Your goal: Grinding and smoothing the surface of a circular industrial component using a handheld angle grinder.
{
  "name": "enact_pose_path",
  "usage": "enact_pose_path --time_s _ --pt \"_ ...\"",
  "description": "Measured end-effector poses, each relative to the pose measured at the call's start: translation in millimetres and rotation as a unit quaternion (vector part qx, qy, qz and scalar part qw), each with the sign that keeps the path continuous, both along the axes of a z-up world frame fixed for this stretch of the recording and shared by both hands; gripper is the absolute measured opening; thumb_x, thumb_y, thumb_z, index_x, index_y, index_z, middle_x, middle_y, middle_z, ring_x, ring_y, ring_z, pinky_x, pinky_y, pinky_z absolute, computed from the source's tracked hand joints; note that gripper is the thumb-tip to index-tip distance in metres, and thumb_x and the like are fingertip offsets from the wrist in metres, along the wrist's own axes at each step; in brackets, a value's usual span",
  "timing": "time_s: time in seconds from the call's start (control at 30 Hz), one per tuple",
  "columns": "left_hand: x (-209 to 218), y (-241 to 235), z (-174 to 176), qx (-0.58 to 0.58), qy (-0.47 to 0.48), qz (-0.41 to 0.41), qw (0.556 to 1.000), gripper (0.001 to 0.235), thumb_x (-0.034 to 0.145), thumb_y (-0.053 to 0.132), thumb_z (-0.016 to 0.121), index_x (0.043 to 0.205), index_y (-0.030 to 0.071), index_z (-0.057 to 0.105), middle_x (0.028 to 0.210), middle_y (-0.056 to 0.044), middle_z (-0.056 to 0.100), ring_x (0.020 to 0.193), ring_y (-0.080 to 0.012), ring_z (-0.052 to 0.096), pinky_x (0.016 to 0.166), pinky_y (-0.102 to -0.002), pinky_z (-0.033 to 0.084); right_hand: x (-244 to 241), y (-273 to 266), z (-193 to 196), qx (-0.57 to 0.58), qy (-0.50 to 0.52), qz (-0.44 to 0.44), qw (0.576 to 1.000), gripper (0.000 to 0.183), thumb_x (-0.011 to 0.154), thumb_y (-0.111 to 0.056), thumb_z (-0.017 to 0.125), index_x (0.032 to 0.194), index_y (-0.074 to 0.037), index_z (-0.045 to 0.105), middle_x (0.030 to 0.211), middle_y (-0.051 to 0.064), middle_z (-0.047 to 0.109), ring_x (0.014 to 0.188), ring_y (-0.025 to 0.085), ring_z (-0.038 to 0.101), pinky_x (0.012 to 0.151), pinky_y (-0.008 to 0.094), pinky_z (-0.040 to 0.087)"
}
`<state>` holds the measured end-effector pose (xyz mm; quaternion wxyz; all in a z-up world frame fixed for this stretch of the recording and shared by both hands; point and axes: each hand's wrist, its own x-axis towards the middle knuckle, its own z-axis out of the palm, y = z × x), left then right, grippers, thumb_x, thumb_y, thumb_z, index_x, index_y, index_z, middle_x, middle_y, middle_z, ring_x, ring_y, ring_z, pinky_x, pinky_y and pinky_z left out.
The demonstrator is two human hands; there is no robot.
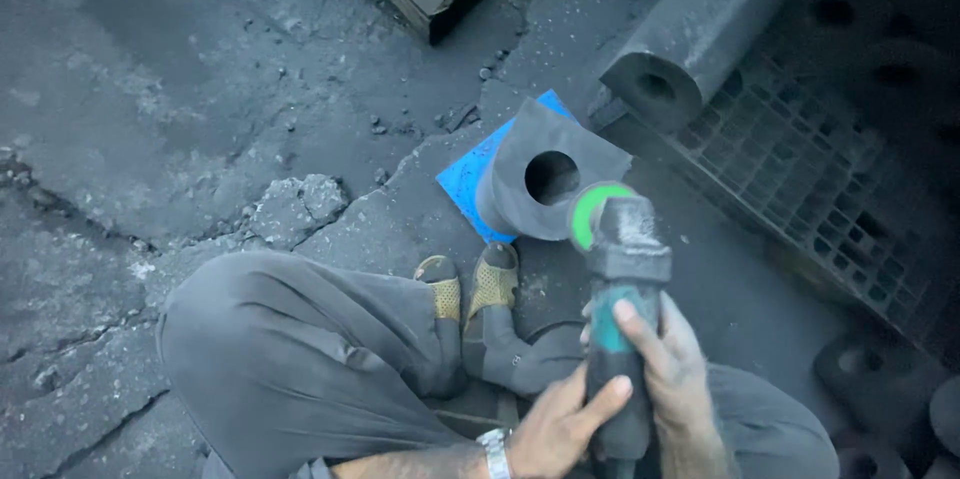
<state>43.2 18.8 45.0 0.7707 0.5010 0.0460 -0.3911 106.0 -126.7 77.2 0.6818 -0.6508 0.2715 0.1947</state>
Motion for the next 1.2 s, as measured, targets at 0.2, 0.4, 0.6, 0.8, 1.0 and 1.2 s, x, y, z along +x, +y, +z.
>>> enact_pose_path --time_s 0.2,0.4,0.6,0.8,1.0,1.2 --pt "-23.2 -4.5 -14.7 -0.014 -0.006 0.104 0.994 0.068 0.101 0.056 0.052 0.145 0.004 0.051 0.123 -0.017 0.071 0.118 -0.0225 0.067 0.103 -0.037 0.048 1.3 8.6 -10.3 -0.024 0.024 0.090 0.995 0.036 0.091 -0.027 0.068 0.111 0.003 0.064 0.086 0.014 0.073 0.074 0.020 0.070 0.067 0.033 0.056" --pt "14.7 0.8 11.4 0.064 0.012 -0.031 0.997 0.066 0.099 0.057 0.050 0.138 0.004 0.057 0.105 -0.019 0.072 0.100 -0.0254 0.071 0.091 -0.039 0.052 2.2 4.1 5.2 -0.005 0.018 -0.084 0.996 0.038 0.091 -0.030 0.063 0.113 0.001 0.062 0.091 0.012 0.073 0.076 0.020 0.070 0.067 0.035 0.058" --pt "-36.5 -9.6 -27.7 0.041 0.001 0.195 0.980 0.064 0.100 0.051 0.053 0.143 0.004 0.056 0.125 -0.018 0.073 0.119 -0.0281 0.070 0.103 -0.038 0.049 9.3 28.4 -10.9 0.003 0.010 0.097 0.995 0.041 0.087 -0.028 0.071 0.116 0.001 0.064 0.093 0.013 0.073 0.077 0.020 0.070 0.070 0.034 0.057" --pt "-40.0 -8.1 -34.4 0.043 -0.056 0.135 0.988 0.071 0.100 0.053 0.055 0.151 0.004 0.049 0.135 -0.021 0.068 0.131 -0.0299 0.065 0.110 -0.039 0.045 -5.8 19.1 -4.9 -0.006 0.002 0.061 0.998 0.041 0.089 -0.029 0.067 0.114 0.003 0.064 0.092 0.015 0.074 0.080 0.021 0.072 0.071 0.033 0.058" --pt "-27.7 3.1 -21.7 0.032 -0.036 0.143 0.989 0.073 0.097 0.055 0.055 0.149 0.004 0.051 0.129 -0.020 0.070 0.127 -0.0296 0.068 0.106 -0.039 0.047 -2.6 28.1 -3.3 -0.008 0.016 0.026 1.000 0.042 0.086 -0.031 0.068 0.113 0.001 0.063 0.092 0.013 0.073 0.077 0.020 0.072 0.067 0.034 0.059" --pt "22.7 24.3 1.3 0.073 0.011 0.173 0.982 0.068 0.098 0.054 0.050 0.142 0.002 0.057 0.119 -0.020 0.075 0.113 -0.0348 0.070 0.098 -0.040 0.052 48.3 57.1 -6.0 -0.046 -0.003 0.081 0.996 0.040 0.089 -0.034 0.070 0.111 -0.001 0.065 0.087 0.010 0.071 0.075 0.017 0.068 0.068 0.031 0.055"
